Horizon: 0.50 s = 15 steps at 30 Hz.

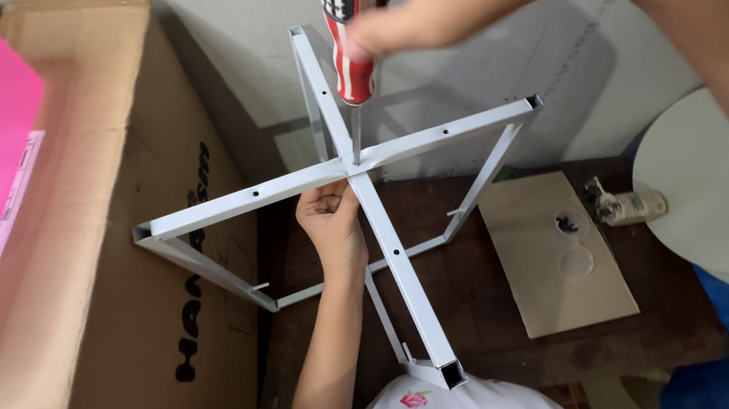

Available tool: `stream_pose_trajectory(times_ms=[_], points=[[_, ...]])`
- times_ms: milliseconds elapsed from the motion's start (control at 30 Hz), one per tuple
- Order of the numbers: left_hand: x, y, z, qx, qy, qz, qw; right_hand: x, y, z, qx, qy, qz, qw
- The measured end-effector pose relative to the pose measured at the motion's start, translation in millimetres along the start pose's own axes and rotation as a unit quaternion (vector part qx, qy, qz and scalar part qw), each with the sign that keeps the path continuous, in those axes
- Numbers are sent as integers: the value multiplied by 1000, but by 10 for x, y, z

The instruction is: The person assembles a white metal furniture frame on a wooden table, aligning the cross bars, inserting screws by hand at the joints, and tightening the screws with a screwdriver, repositioning the frame between fastening steps.

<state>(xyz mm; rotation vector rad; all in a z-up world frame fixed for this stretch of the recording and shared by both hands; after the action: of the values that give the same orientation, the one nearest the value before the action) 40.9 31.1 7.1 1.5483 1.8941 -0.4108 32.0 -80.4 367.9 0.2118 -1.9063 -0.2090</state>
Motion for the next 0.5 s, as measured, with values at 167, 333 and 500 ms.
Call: stream_pose_trajectory(times_ms=[167, 333, 500], points=[[20, -47, -72, -13, 44, -26, 999, 42, 31, 184, 121, -149, 34, 981], [23, -44, -120, -29, 46, -32, 998, 136, 97, 402, 319, -410, 58, 852], [4, -40, -157, -50, 41, -35, 997, 173, 284, 411, 307, -236, 82, 918]])
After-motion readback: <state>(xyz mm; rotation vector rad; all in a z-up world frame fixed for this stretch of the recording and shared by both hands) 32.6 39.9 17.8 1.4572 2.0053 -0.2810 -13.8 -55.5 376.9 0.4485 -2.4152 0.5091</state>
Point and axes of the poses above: each hand's wrist, its own y-axis towards the middle knuckle, its own x-axis out of the back of the hand, z = x × y, the point moved 5 cm from there along y, towards the middle knuckle, and after that the axes turned 11 degrees about x, right-handed, at the moved point
